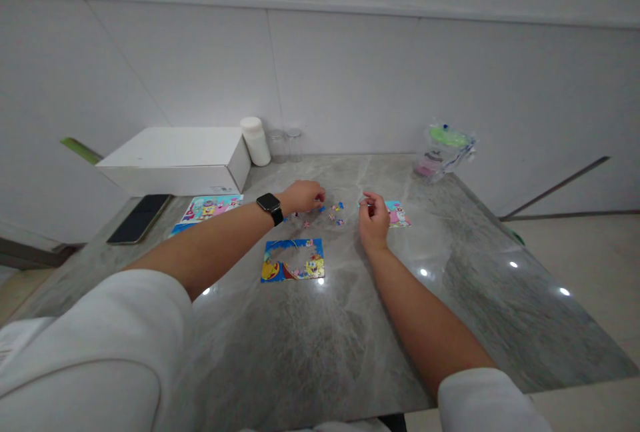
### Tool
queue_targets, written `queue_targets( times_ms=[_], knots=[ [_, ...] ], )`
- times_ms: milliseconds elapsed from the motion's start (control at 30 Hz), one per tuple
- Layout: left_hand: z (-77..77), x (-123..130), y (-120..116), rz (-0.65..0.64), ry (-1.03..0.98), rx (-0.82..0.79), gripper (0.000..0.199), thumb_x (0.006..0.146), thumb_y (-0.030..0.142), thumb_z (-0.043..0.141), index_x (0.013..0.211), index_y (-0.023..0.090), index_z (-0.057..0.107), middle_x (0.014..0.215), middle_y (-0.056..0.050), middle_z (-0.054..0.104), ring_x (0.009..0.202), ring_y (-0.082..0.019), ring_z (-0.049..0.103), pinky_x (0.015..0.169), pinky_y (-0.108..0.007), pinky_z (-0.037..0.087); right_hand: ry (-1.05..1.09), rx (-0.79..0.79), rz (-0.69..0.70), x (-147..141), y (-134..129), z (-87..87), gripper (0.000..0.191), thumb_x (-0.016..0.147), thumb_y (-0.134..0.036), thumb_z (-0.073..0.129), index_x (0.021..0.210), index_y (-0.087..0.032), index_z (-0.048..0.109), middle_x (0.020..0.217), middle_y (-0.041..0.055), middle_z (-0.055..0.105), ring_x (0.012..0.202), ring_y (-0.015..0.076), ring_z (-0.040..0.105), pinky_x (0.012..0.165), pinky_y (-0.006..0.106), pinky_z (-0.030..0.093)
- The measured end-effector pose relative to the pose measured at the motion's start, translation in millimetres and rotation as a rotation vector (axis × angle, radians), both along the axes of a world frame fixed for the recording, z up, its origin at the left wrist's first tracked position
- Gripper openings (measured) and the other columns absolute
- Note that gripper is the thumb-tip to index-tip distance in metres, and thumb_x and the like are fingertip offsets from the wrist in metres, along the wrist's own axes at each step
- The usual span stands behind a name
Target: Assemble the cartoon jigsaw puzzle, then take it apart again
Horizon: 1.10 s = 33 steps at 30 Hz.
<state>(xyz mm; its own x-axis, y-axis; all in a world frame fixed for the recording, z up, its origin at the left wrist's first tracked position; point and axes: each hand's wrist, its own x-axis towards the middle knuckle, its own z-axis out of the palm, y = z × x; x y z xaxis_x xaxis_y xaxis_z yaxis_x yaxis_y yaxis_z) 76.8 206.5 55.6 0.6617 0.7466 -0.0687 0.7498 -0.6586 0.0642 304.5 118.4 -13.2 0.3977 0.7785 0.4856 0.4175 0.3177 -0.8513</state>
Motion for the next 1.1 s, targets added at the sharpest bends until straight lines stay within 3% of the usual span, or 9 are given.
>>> queue_targets(
  times_ms=[233,467,633,900,1100],
  knots=[
    [-11.4,31,7,-0.042,-0.045,-0.039,0.029,0.092,0.037,0.064,0.114,0.021,0.076,0.118,-0.01,0.076,0.107,-0.025,0.069,0.088,-0.032,0.05,0.045,-0.019,0.035,-2,1,-0.4,0.032,0.091,-0.033,0.054,0.117,-0.02,0.065,0.089,0.0038,0.068,0.075,0.0186,0.062,0.073,0.031,0.051],
    [-20.2,36,7,-0.031,-0.035,-0.121,0.023,0.088,0.031,0.066,0.105,0.022,0.078,0.111,-0.008,0.077,0.099,-0.022,0.069,0.086,-0.029,0.051,0.048,-0.024,0.05,-5,1,1.8,0.031,0.089,-0.034,0.055,0.116,-0.021,0.066,0.09,0.0039,0.069,0.074,0.0183,0.061,0.074,0.032,0.051],
    [-18.1,40,5,-0.014,-0.038,-0.132,0.025,0.087,0.031,0.067,0.107,0.02,0.078,0.11,-0.009,0.078,0.098,-0.022,0.069,0.083,-0.03,0.051,0.063,-0.018,0.061,-6,0,3.5,0.031,0.088,-0.033,0.056,0.114,-0.02,0.067,0.087,0.0036,0.069,0.071,0.0183,0.06,0.072,0.032,0.05],
    [-13.6,47,4,0.051,-0.051,-0.177,0.017,0.079,0.025,0.071,0.092,0.017,0.078,0.092,-0.008,0.078,0.08,-0.019,0.067,0.07,-0.027,0.046,0.044,0.007,0.107,-7,-2,-1.1,0.03,0.089,-0.03,0.056,0.116,-0.021,0.066,0.089,0.0015,0.068,0.075,0.0173,0.062,0.075,0.031,0.05],
    [-7.2,31,-4,0.095,-0.191,-0.193,0.015,0.081,0.022,0.069,0.093,0.017,0.076,0.09,-0.005,0.077,0.078,-0.017,0.065,0.07,-0.027,0.046,0.017,-0.009,0.139,-7,-1,0.5,0.03,0.09,-0.03,0.055,0.117,-0.02,0.065,0.087,0.0019,0.068,0.072,0.0175,0.061,0.073,0.031,0.049]
  ],
)
